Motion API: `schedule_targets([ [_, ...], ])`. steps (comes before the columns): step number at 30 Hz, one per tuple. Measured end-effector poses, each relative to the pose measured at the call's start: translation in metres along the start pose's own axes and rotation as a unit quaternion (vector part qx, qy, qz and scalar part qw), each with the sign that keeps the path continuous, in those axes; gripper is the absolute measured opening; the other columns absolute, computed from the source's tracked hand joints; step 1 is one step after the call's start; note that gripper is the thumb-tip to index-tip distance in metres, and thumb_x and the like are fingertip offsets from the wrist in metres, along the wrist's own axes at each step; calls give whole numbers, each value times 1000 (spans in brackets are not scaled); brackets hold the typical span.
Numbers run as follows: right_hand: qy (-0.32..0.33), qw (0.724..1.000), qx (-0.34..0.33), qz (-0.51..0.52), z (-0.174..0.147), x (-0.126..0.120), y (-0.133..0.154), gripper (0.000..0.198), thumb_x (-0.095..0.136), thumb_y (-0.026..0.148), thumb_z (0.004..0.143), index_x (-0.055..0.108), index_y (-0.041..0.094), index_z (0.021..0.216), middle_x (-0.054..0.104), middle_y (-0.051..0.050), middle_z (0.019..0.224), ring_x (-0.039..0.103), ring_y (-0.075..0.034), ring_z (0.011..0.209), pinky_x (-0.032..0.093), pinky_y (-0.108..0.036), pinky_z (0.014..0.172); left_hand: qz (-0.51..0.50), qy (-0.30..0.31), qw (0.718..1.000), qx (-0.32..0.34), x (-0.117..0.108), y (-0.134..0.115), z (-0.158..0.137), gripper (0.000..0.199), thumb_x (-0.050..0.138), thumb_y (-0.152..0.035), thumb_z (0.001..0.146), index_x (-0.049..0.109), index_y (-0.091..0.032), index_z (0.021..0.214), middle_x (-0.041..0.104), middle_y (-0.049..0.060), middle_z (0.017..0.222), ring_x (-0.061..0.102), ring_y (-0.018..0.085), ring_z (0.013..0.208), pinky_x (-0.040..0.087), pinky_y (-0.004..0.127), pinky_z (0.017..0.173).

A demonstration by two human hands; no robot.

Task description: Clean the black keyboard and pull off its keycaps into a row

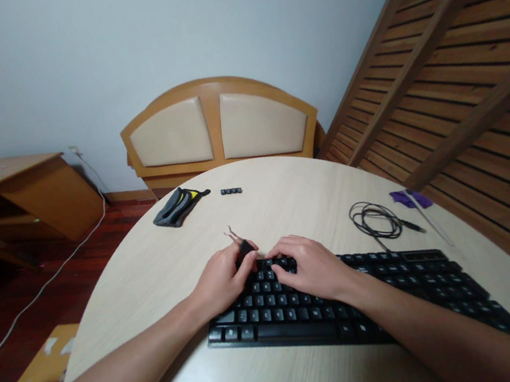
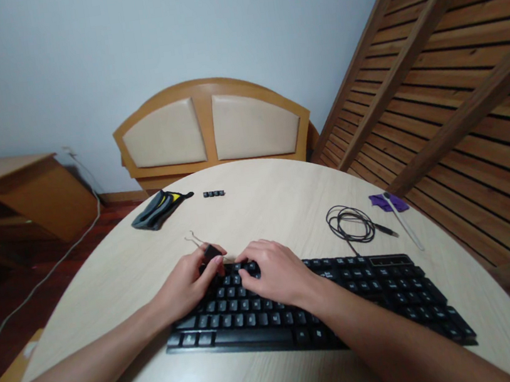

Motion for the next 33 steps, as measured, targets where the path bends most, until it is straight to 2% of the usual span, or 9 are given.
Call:
schedule_targets([
  [21, -2, 1000, -4, -7, 1, 0, 1, 18, 64, 22, 82, 71, 20, 98, 72, -5, 95, 65, -20, 92, 51, -36, 87, -12, 5, 1000, 0, 1, 2, 0, 22, 43, -33, 99, 59, -18, 101, 68, 2, 77, 65, 19, 74, 48, 34, 73],
  [28, -6, 1000, 2, 1, 1, 0, 0, 15, 65, 23, 83, 71, 21, 97, 73, -4, 94, 65, -20, 91, 51, -36, 87, -14, 8, 1000, 14, 2, 4, -1, 24, 41, -34, 101, 59, -18, 97, 70, 4, 87, 66, 20, 80, 49, 35, 78],
  [33, -2, 1000, 6, -4, 2, 0, 0, 16, 66, 24, 83, 71, 21, 98, 73, -4, 96, 65, -20, 93, 50, -36, 87, -21, 6, 1000, 20, 2, 5, -2, 19, 44, -33, 100, 56, -19, 104, 68, 2, 84, 65, 19, 79, 48, 34, 78],
])
Point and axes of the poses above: each hand's wrist, its own z-axis towards the middle knuckle, its own x-axis out of the palm, y = z × x, the point moved 2 cm from there along z, towards the middle knuckle
